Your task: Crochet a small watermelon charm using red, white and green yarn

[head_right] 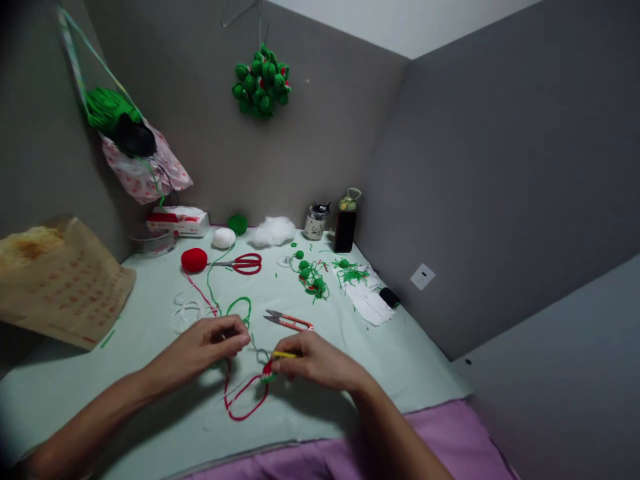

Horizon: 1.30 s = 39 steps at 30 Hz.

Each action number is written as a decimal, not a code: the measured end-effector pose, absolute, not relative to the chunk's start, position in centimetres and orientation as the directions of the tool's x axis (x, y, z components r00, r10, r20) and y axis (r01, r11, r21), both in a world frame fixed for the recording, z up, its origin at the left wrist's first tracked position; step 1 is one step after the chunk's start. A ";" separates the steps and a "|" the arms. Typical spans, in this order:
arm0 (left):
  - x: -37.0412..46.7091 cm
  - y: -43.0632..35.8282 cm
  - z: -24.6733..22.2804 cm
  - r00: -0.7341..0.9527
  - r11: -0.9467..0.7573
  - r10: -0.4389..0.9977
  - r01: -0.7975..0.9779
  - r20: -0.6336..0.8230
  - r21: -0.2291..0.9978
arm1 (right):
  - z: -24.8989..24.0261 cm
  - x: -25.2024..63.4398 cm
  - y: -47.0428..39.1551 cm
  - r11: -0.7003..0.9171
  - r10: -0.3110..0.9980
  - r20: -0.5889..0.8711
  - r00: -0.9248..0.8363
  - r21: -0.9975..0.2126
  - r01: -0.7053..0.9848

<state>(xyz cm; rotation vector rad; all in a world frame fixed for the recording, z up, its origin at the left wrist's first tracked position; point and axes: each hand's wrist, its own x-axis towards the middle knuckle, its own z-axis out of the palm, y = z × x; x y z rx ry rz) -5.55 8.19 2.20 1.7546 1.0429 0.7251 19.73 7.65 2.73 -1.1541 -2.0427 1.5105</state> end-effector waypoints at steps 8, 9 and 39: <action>-5.0 8.6 -0.1 0.513 -0.447 0.840 0.472 0.176 0.760 | 1.8 24.5 15.6 0.170 0.983 0.179 -0.046 -0.775 0.609; -4.4 7.9 -0.9 0.571 -0.496 0.800 0.456 0.185 0.739 | 1.4 24.6 15.7 0.165 0.981 0.194 -0.023 -0.762 0.626; -2.8 10.9 -2.0 0.603 -0.576 0.757 0.433 0.252 0.694 | 2.5 23.4 14.7 0.165 0.986 0.047 -0.158 -0.321 0.933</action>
